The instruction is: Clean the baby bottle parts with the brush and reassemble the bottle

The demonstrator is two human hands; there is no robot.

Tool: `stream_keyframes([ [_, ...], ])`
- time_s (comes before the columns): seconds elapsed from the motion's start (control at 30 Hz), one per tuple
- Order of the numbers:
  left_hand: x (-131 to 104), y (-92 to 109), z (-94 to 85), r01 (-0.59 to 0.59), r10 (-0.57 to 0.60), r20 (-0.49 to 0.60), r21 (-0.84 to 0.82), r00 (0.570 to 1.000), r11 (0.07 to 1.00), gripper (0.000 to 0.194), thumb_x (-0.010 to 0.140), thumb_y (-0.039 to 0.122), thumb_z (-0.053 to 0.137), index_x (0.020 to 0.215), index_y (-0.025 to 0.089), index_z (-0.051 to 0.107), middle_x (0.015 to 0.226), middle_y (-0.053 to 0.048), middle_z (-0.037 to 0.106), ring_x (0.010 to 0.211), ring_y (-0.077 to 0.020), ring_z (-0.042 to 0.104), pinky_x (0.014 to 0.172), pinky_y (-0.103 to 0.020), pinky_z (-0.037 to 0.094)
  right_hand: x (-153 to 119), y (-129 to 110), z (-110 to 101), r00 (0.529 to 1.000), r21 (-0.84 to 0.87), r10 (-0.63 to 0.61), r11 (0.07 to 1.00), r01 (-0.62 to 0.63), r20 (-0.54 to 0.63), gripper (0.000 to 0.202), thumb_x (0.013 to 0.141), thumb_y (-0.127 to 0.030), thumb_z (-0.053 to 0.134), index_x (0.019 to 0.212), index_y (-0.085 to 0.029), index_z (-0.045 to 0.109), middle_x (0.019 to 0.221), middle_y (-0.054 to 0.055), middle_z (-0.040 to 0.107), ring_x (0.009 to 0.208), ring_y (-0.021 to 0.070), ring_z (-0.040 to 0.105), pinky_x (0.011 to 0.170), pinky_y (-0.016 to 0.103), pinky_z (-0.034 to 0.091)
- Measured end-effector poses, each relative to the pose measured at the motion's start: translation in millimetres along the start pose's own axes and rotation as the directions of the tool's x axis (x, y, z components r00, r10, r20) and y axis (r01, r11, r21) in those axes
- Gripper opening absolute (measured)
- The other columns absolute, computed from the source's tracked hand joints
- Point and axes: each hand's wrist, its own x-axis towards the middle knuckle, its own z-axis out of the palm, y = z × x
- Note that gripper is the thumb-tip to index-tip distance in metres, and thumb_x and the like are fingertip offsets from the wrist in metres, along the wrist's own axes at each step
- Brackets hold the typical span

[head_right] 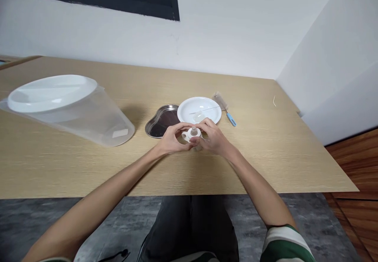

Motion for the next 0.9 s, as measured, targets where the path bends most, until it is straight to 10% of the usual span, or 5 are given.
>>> stream_keyframes([
  [0.53,-5,8,2.8,0.048,-0.07,0.076,0.265,0.995,0.963,0.05,0.059,0.036,0.087,0.104,0.018,0.075,0.081,0.002,0.074,0.07,-0.0157,0.065,0.067,-0.026,0.052,-3,-5,9,0.996,0.021,0.0,1.0,0.001,-0.084,0.042,0.083,-0.059,0.075,0.102,-0.023,0.064,0.093,0.006,0.066,0.086,0.0208,0.062,0.076,0.036,0.052],
  [0.9,-4,9,11.7,0.162,-0.162,0.113,0.015,0.98,0.987,0.05,0.062,0.027,0.085,0.108,0.014,0.073,0.095,-0.003,0.076,0.078,-0.0159,0.067,0.067,-0.023,0.053,-3,-8,8,0.987,-0.045,0.002,0.999,-0.01,-0.161,0.041,0.078,-0.058,0.08,0.091,-0.022,0.065,0.084,0.003,0.063,0.075,0.0166,0.058,0.063,0.031,0.05],
])
